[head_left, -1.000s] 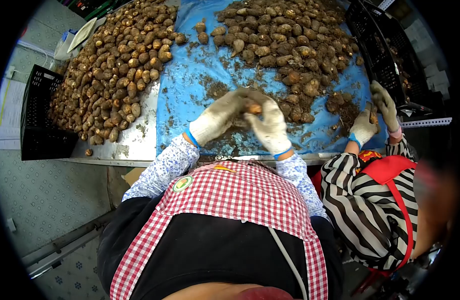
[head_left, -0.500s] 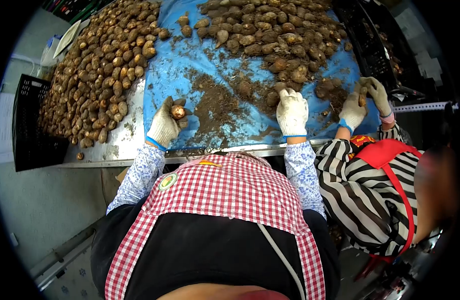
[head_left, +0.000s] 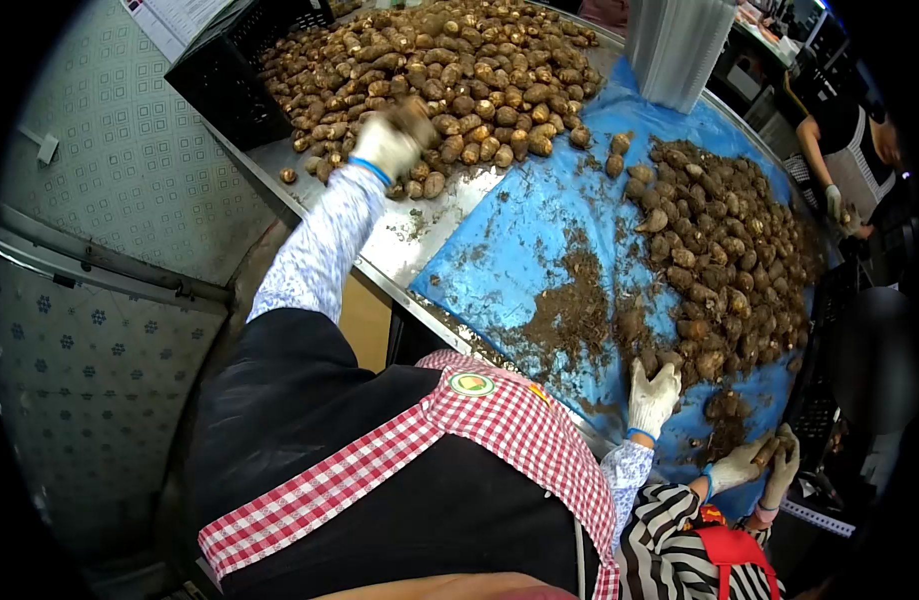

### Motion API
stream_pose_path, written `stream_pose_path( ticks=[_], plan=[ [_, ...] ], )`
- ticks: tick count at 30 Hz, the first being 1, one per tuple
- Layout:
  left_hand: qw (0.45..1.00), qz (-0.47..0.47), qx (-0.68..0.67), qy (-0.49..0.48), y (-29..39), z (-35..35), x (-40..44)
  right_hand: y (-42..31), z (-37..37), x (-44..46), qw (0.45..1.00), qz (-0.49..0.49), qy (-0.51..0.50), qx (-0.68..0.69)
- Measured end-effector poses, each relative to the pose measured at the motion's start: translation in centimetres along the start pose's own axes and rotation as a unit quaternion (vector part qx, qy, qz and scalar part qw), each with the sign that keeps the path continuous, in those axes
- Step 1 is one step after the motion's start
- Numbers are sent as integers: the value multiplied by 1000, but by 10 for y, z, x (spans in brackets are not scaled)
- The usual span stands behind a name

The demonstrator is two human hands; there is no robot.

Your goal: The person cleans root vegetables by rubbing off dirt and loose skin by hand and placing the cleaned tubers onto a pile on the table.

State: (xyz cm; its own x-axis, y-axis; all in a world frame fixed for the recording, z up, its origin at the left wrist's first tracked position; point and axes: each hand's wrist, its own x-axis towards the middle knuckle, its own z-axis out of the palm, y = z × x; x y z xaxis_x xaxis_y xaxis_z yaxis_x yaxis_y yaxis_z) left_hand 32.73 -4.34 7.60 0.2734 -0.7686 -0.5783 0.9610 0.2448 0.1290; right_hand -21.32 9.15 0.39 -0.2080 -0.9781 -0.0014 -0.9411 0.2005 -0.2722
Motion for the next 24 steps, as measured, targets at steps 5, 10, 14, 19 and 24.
stream_pose_path(
  ticks=[5,10,14,19,24],
  plan=[
    [963,195,37,-181,57,66,22,-19,-8,-9,988,37,-37,142],
    [789,45,566,-235,-74,37,-39,-38,3,-10,943,-70,-37,323],
    [491,-129,776,-374,-199,-27,-64,-50,4,-6,948,-131,4,289],
    [519,-296,656,-461,-272,-62,-125,-77,-17,-4,983,-144,0,114],
    [695,-548,420,-200,-301,-93,-86,-60,-20,-17,955,-173,102,220]
  ],
)
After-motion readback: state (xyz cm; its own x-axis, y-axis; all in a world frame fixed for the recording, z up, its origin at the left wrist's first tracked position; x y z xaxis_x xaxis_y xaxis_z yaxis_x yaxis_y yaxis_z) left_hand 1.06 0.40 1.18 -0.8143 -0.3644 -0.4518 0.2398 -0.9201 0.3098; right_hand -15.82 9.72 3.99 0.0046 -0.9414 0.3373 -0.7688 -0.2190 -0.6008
